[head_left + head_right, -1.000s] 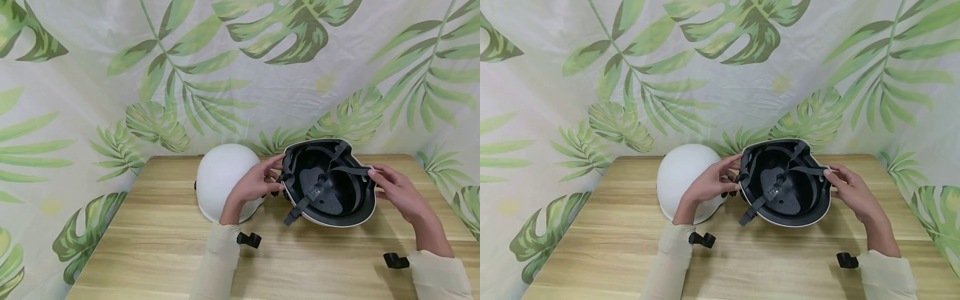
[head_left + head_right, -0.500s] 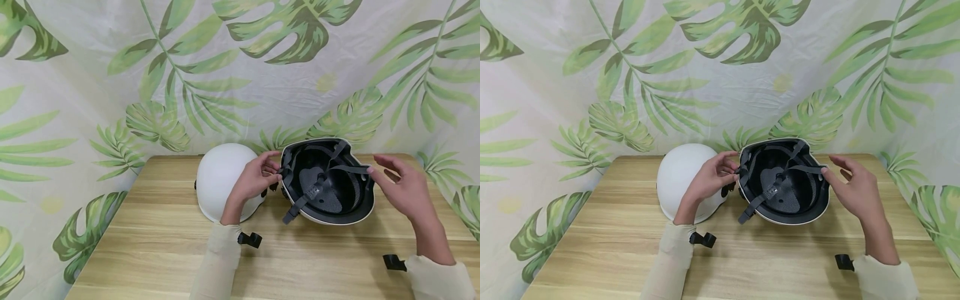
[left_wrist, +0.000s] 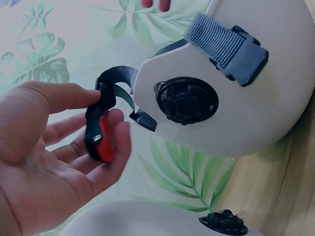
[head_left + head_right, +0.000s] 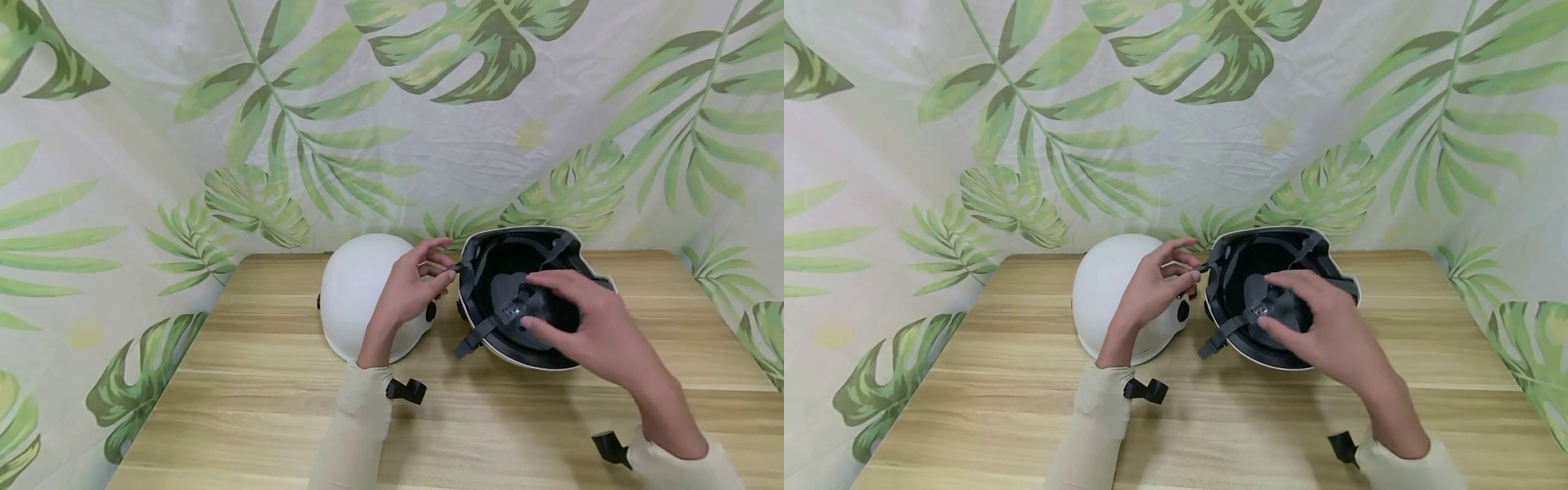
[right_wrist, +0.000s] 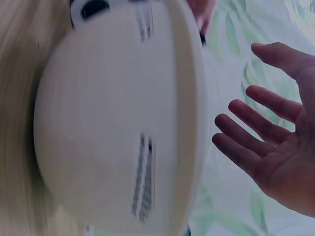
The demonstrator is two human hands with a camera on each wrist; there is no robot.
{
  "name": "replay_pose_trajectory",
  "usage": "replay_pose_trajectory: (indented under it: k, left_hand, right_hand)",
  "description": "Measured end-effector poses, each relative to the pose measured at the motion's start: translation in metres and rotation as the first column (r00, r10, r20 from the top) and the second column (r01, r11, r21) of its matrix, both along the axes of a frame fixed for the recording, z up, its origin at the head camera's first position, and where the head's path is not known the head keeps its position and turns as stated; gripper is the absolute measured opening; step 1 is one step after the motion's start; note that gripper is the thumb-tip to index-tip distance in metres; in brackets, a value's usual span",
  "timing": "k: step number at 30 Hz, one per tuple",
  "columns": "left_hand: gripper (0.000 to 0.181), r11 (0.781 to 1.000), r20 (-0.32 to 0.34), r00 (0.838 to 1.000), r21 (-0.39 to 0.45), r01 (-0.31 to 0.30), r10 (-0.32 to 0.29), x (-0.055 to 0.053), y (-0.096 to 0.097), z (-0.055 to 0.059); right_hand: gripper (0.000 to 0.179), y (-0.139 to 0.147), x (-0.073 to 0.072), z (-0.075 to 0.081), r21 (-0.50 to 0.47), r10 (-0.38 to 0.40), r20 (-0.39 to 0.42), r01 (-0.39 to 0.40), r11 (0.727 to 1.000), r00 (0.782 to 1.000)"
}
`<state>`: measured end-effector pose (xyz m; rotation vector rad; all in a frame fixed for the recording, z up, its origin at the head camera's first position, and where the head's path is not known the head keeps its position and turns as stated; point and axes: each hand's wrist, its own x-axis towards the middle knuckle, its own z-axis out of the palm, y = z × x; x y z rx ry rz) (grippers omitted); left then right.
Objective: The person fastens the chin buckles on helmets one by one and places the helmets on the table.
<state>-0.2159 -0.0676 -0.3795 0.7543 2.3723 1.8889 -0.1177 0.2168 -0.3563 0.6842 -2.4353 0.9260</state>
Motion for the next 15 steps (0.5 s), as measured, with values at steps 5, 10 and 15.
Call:
replay_pose_trajectory:
  k: [5, 10, 15]
  left_hand:
    - [0.053, 0.999, -0.043, 0.998, -0.011, -0.051, 0.05, 0.0, -0.003, 0.002]
    - [0.056, 0.998, -0.058, 0.997, 0.013, -0.055, 0.055, 0.001, -0.007, 0.006]
    - [0.06, 0.998, -0.075, 0.996, 0.051, -0.037, 0.041, 0.0, -0.008, 0.008]
  right_hand:
    - [0.06, -0.025, 0.002, -0.005, 0.039, 0.083, 0.019, -0.084, 0.996, 0.996]
    - [0.056, -0.041, -0.004, -0.013, 0.064, 0.137, 0.04, -0.139, 0.988, 0.99]
    - [0.051, -0.05, -0.007, -0.019, 0.087, 0.144, 0.064, -0.149, 0.985, 0.988]
